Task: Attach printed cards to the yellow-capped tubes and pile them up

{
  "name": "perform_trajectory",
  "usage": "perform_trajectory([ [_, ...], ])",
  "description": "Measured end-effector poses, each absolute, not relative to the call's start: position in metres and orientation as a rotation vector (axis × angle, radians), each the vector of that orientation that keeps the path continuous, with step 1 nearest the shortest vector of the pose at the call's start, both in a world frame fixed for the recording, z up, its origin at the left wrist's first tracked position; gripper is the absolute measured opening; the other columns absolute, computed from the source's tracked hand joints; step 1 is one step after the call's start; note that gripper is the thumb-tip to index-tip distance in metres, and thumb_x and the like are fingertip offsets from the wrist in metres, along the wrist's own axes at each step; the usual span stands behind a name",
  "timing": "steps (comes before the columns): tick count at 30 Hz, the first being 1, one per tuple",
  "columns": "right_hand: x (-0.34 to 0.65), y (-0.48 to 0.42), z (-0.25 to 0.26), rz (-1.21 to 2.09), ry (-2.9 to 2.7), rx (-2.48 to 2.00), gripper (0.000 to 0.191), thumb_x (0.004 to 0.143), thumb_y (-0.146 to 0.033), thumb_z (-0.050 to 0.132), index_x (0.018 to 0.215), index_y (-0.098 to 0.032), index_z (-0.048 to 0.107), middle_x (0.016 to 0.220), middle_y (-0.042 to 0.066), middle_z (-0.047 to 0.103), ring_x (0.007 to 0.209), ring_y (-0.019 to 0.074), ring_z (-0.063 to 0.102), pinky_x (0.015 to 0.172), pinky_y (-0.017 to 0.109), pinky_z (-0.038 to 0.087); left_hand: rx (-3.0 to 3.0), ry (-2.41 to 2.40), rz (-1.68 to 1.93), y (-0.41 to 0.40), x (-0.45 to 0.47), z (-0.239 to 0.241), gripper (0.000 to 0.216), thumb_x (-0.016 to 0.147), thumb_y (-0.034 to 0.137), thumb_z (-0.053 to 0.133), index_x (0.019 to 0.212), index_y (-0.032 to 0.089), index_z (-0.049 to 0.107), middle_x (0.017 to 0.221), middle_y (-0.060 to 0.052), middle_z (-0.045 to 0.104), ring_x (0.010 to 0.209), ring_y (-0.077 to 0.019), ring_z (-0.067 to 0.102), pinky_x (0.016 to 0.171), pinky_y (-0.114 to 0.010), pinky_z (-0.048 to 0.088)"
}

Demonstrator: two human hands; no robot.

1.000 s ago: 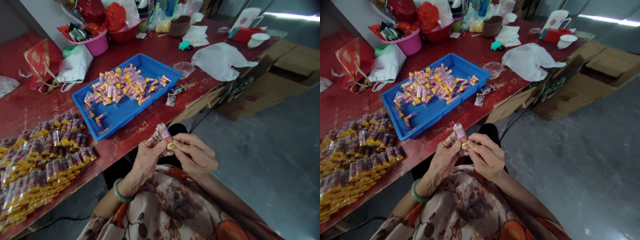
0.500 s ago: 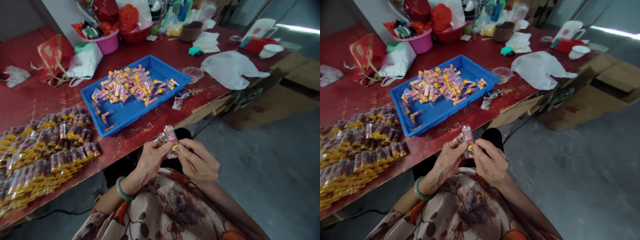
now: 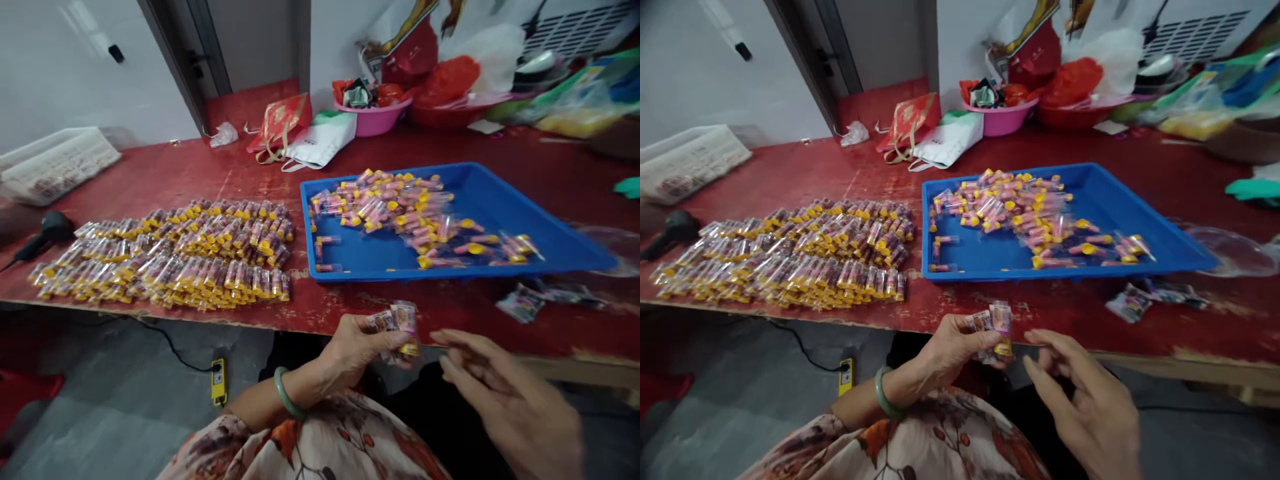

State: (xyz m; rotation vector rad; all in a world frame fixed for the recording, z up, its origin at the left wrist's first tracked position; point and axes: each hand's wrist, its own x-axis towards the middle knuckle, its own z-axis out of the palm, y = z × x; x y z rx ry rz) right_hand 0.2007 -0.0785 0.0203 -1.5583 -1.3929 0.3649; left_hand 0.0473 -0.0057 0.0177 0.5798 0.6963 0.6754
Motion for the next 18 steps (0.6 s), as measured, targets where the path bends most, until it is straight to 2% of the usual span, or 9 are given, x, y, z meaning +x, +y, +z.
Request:
perform_trajectory([
  [2, 0.189, -0.055, 0.024, 0.600, -1.240, -1.585, 0.042, 0.073, -0.047, 0.073, 0.106, -0.022, 0.066, 0.091, 0.008, 0.071, 0.074, 0.0209, 0.069, 0.061, 0.029, 0.059, 0.626, 0.680, 0.694, -0.001, 0.032, 0.019, 0.056, 0.048, 0.048, 0.088, 0.088, 0.011, 0.075, 0.079, -0.008, 0.069, 0.069, -0.0175, 0.062, 0.065, -0.030, 0.052],
  [4, 0.174, -0.031, 0.027, 0.789, -1.163, -1.540, 0.048, 0.064, -0.046, 0.080, 0.101, -0.019, 0.068, 0.086, 0.008, 0.072, 0.074, 0.0216, 0.070, 0.061, 0.028, 0.060, 0.648, 0.673, 0.728, 0.003, 0.018, 0.021, 0.053, 0.052, 0.047, 0.087, 0.089, 0.011, 0.075, 0.081, -0.008, 0.070, 0.070, -0.0171, 0.062, 0.067, -0.029, 0.052],
  [8, 0.141, 0.013, 0.041, 1.051, -1.081, -1.388, 0.044, 0.056, -0.035, 0.085, 0.092, -0.015, 0.069, 0.078, 0.008, 0.071, 0.067, 0.0186, 0.068, 0.056, 0.024, 0.057, 0.588, 0.683, 0.909, 0.016, -0.008, 0.020, 0.038, 0.063, 0.044, 0.082, 0.080, 0.010, 0.075, 0.072, -0.006, 0.070, 0.062, -0.0130, 0.060, 0.066, -0.025, 0.051],
  [10, 0.123, 0.038, 0.051, 1.156, -1.055, -1.312, 0.042, 0.056, -0.033, 0.085, 0.090, -0.014, 0.069, 0.076, 0.007, 0.070, 0.061, 0.0164, 0.064, 0.047, 0.022, 0.051, 0.506, 0.702, 1.013, 0.023, -0.023, 0.019, 0.038, 0.070, 0.047, 0.077, 0.078, 0.009, 0.074, 0.068, -0.007, 0.069, 0.057, -0.0117, 0.060, 0.061, -0.024, 0.051],
  [13, 0.093, 0.092, 0.064, 1.247, -1.104, -1.254, 0.040, 0.059, -0.032, 0.081, 0.091, -0.013, 0.067, 0.069, 0.003, 0.065, 0.050, 0.0113, 0.056, 0.039, 0.019, 0.041, 0.377, 0.780, 1.117, 0.028, -0.048, 0.018, 0.045, 0.073, 0.052, 0.073, 0.085, 0.008, 0.072, 0.071, -0.008, 0.069, 0.054, -0.0134, 0.062, 0.051, -0.022, 0.050],
  [18, 0.032, 0.214, 0.069, 0.996, -1.430, -1.359, 0.017, 0.076, -0.024, 0.067, 0.079, -0.008, 0.062, 0.054, -0.004, 0.051, 0.042, 0.0066, 0.043, 0.039, 0.019, 0.035, 0.375, 0.869, 1.115, 0.015, -0.076, 0.015, 0.051, 0.076, 0.057, 0.067, 0.086, 0.007, 0.068, 0.057, -0.007, 0.064, 0.044, -0.0138, 0.059, 0.035, -0.017, 0.038],
])
